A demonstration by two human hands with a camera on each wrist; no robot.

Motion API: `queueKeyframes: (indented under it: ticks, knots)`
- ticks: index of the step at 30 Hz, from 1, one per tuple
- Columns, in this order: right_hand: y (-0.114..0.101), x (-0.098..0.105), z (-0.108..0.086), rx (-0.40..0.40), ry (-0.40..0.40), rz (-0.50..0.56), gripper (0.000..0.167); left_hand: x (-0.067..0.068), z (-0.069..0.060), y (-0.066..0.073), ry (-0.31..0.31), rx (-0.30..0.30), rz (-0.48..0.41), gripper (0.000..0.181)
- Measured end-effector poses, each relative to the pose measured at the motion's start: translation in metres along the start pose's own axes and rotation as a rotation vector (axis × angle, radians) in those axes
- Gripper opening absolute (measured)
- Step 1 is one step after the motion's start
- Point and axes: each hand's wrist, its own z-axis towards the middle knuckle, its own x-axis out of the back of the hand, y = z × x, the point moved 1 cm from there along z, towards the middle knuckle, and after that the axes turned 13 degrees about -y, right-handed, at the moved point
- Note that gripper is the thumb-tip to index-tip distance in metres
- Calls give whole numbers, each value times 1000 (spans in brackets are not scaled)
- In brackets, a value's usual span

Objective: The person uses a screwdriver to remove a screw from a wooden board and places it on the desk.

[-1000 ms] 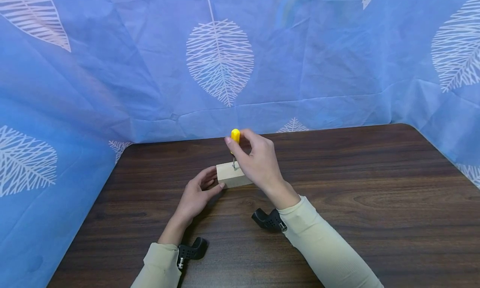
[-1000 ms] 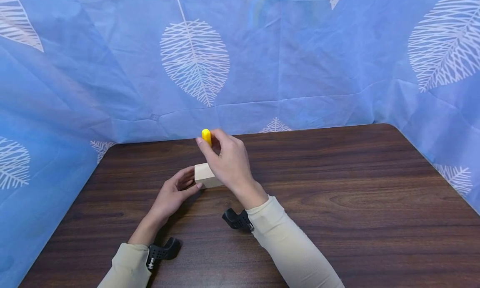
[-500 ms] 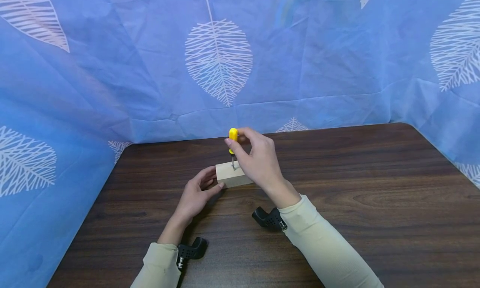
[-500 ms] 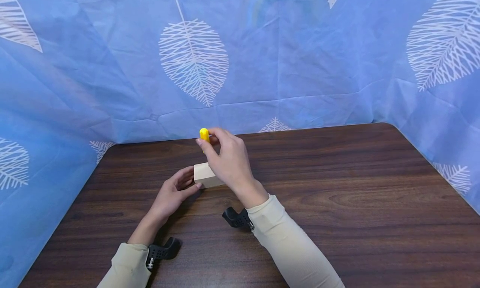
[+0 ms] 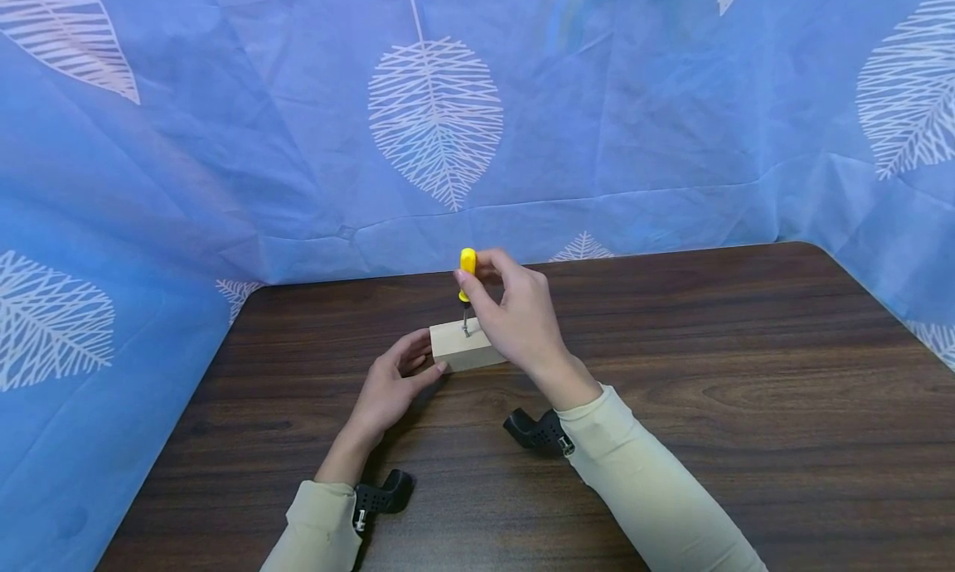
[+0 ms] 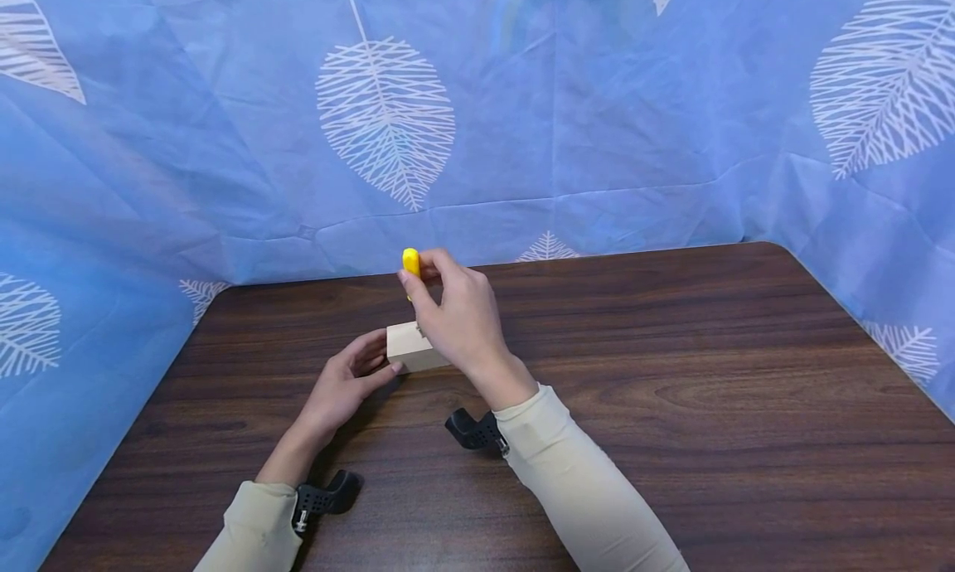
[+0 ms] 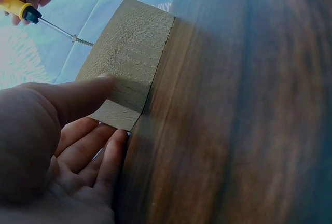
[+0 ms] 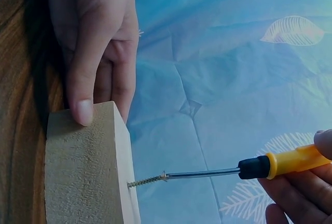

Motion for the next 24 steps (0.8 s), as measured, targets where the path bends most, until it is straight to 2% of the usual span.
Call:
queueKeyframes:
  ticks: [11,24]
  knots:
    - [0,1,0,-14,-35,0,25,0,1,-1,3,5,0,61]
    - [1,-2,-1,19,1,-17,20,0,2,-2,7,3,8,61]
